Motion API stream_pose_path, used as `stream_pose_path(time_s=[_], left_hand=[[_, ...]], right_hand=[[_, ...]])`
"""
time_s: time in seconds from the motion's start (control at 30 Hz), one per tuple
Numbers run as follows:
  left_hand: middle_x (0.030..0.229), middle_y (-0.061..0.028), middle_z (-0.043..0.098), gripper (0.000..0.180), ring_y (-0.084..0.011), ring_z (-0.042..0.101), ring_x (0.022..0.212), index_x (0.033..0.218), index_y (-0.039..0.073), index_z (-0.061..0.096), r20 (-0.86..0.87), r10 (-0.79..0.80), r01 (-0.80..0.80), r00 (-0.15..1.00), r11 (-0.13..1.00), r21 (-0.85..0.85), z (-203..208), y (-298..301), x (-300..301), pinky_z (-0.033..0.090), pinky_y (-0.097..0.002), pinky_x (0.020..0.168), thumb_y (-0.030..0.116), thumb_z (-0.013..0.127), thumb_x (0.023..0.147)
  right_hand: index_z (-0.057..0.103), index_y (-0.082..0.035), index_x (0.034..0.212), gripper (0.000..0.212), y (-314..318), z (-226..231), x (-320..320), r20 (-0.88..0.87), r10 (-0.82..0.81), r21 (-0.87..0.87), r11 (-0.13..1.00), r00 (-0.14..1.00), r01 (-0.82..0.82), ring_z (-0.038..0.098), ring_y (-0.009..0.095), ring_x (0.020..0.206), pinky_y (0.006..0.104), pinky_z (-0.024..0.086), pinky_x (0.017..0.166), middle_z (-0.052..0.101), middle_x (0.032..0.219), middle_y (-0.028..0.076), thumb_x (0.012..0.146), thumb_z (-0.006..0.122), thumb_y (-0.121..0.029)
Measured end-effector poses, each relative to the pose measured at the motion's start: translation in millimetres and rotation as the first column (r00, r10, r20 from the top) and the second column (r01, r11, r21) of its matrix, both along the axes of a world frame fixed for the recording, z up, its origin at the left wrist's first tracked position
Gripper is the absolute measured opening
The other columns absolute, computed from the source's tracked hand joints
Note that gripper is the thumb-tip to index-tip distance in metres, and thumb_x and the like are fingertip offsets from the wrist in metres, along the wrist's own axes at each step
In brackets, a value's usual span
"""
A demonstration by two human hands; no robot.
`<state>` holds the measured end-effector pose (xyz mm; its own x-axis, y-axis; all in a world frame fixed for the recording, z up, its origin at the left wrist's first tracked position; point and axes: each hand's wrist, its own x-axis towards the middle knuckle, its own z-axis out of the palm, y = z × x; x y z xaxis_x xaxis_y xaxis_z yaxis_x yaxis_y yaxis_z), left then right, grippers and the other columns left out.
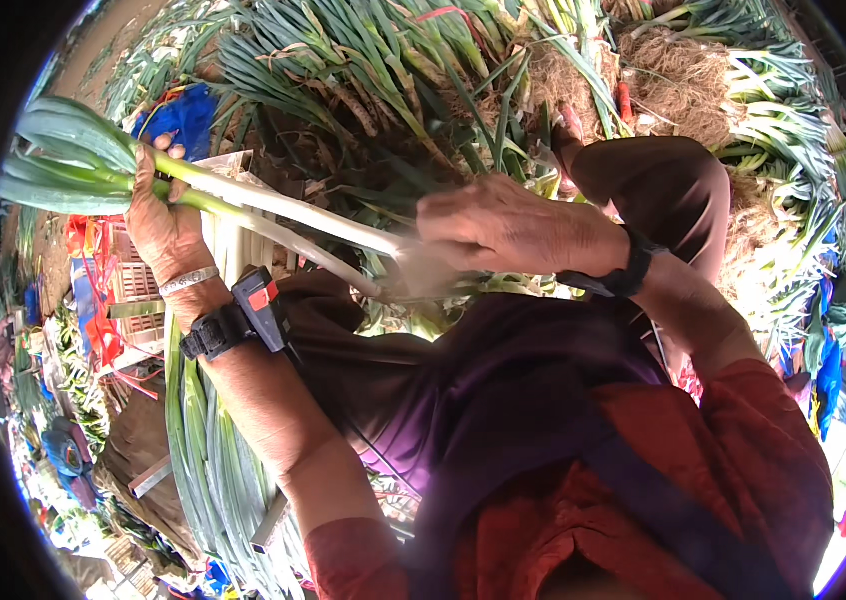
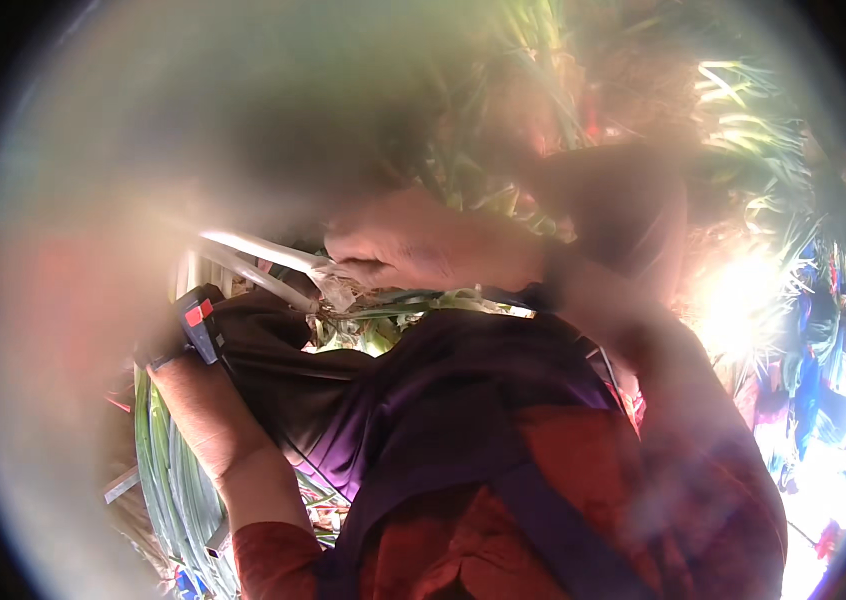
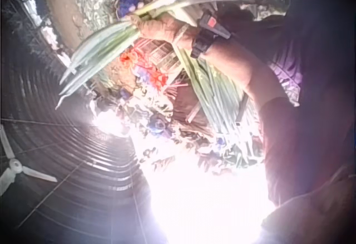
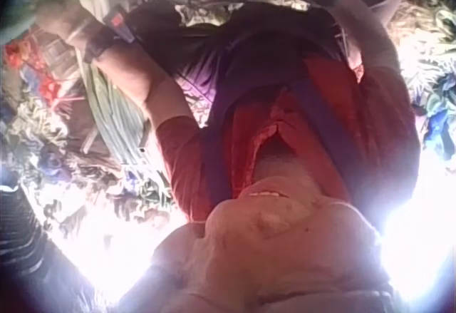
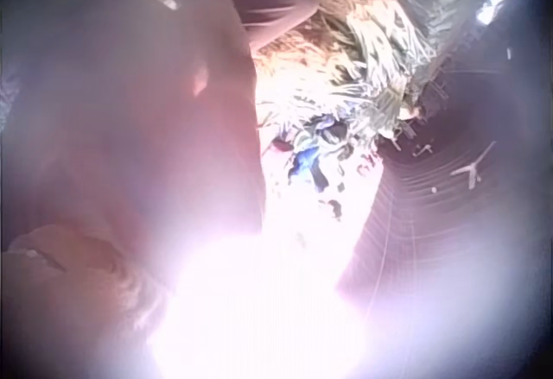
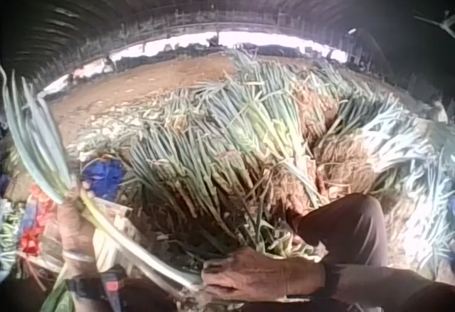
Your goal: Cleaning and sorting leeks or similar long green vegetables by peeling away outer layers.
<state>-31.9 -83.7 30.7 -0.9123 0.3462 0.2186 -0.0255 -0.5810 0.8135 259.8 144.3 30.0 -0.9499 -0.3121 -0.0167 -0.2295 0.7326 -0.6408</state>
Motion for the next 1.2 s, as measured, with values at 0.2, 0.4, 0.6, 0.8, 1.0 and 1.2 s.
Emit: stream_pose_path(time_s=[0.2,0.4,0.6,0.8,1.0,1.2], left_hand=[[0.092,-0.0101,0.060,0.018,-0.0185,0.058,0.081,0.105,0.003,0.053,-0.065,0.100,-0.094,0.993,0.992,0.082,10,-25,-13,0.041,-0.0198,0.050,0.012,0.059,0.092],[0.093,-0.0114,0.059,0.020,-0.0197,0.058,0.082,0.107,0.003,0.051,-0.101,0.120,-0.094,0.988,0.968,0.231,17,-4,19,0.039,-0.0186,0.049,0.012,0.059,0.091],[0.093,-0.0107,0.058,0.022,-0.0193,0.056,0.084,0.108,0.003,0.050,-0.098,0.142,-0.109,0.985,0.953,0.284,26,6,32,0.038,-0.0191,0.049,0.012,0.060,0.091],[0.093,-0.0107,0.058,0.021,-0.0193,0.056,0.084,0.108,0.003,0.050,-0.076,0.172,-0.141,0.982,0.941,0.308,27,14,42,0.039,-0.0193,0.049,0.011,0.059,0.091],[0.095,-0.0120,0.059,0.021,-0.0199,0.057,0.084,0.108,0.003,0.050,-0.116,0.166,-0.124,0.979,0.944,0.306,26,11,44,0.039,-0.0187,0.049,0.012,0.059,0.092],[0.097,-0.0125,0.061,0.024,-0.0194,0.058,0.083,0.112,0.003,0.049,-0.074,0.193,-0.166,0.978,0.947,0.276,28,12,49,0.041,-0.0205,0.051,0.014,0.059,0.092]], right_hand=[[0.053,-0.009,0.120,0.042,51,-54,56,0.272,0.122,0.293,0.934,0.954,-0.203,0.056,0.028,0.085,0.0404,0.043,0.073,0.054,0.101,0.014,0.097,0.038,-0.041],[0.051,-0.005,0.119,0.030,52,-17,13,-0.082,-0.137,0.411,0.898,0.987,0.158,0.059,0.029,0.082,0.0392,0.046,0.068,0.057,0.093,0.014,0.091,0.053,-0.017],[0.055,0.000,0.108,0.024,2,14,-43,-0.445,-0.341,-0.182,0.940,0.828,0.289,0.065,0.019,0.063,0.0294,0.053,0.058,0.061,0.079,0.011,0.085,0.059,0.002],[0.058,0.002,0.096,0.011,-37,15,-89,-0.346,-0.435,-0.269,0.895,0.831,0.357,0.063,0.018,0.055,0.0311,0.050,0.052,0.059,0.067,0.012,0.088,0.058,-0.005],[0.054,0.002,0.083,0.007,-38,8,-94,-0.179,-0.449,-0.466,0.822,0.875,0.327,0.065,0.016,0.057,0.0289,0.050,0.050,0.055,0.062,0.009,0.088,0.052,-0.002],[0.051,0.000,0.077,0.011,-36,5,-94,-0.035,-0.403,-0.518,0.790,0.914,0.328,0.066,0.015,0.055,0.0255,0.050,0.048,0.053,0.061,0.006,0.088,0.048,0.000]])
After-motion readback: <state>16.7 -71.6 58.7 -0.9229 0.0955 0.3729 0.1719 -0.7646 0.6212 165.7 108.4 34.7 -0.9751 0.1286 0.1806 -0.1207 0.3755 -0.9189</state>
